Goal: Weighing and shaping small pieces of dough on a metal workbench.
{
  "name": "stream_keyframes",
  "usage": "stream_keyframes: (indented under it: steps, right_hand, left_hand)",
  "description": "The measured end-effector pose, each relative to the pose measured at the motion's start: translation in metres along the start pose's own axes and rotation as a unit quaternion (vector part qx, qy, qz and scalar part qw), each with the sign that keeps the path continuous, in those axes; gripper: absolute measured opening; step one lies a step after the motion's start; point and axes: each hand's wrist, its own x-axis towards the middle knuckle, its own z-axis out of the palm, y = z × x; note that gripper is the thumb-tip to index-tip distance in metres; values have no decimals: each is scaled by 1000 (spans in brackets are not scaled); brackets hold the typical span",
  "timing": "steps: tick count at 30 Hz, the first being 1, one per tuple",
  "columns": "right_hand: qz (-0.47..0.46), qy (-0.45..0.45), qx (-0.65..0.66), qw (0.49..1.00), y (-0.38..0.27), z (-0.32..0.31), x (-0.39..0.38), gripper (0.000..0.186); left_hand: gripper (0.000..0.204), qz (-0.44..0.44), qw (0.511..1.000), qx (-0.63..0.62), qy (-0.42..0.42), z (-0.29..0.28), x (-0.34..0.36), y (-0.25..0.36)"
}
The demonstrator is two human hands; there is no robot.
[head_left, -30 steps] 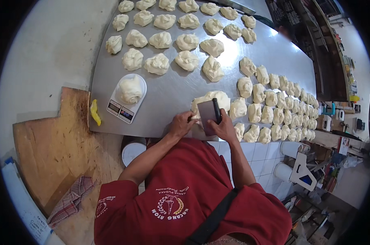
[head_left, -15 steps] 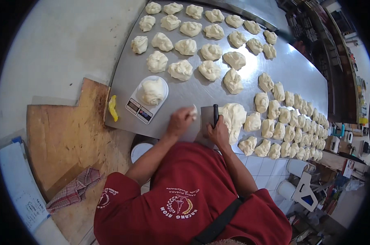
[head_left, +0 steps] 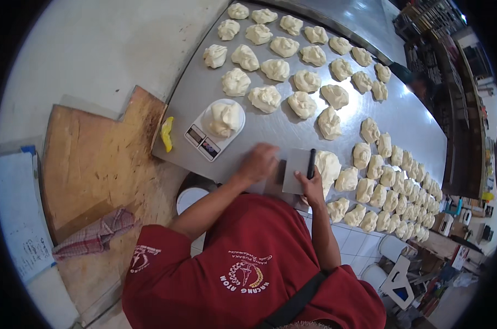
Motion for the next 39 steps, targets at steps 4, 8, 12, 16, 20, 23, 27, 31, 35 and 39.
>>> stream_keyframes:
  steps: [4, 8, 12, 16, 20, 23, 27, 31, 35, 39]
  right_hand:
    - [23, 16, 100, 995, -8, -12, -13, 42]
    - [-7, 43, 38, 998, -7, -23, -19, 46]
    - [5, 58, 19, 998, -7, -28, -24, 43]
    - [1, 57, -45, 997, 2, -31, -18, 41]
    - [-9, 49, -91, 995, 2, -26, -16, 38]
    - [-18, 44, -116, 992, 0, -22, -13, 36]
    - [-39, 49, -77, 995, 4, -17, -7, 32]
    - [-41, 40, -79, 995, -13, -4, -7, 31]
    - [-44, 40, -55, 997, -28, 9, -5, 29]
    - [-39, 50, -25, 998, -36, 19, -6, 29]
  left_hand:
    - [31, 31, 990, 45, -133, 72, -10, 16]
    - [24, -14, 993, -20, -111, 84, -4, 17]
    - [15, -63, 991, -88, -80, 88, -4, 13]
    - [12, -101, 987, -96, -80, 65, -7, 25]
    - [11, -46, 994, -76, -60, 48, -6, 23]
    - [14, 61, 998, -8, 1, 30, 1, 8]
    - [72, -16, 956, 214, 200, -44, 16, -35]
    - [76, -26, 952, 263, 152, -100, 28, -93]
    - [57, 24, 971, 201, 131, -105, 44, -117]
    - [26, -66, 977, 144, 143, -114, 67, -116]
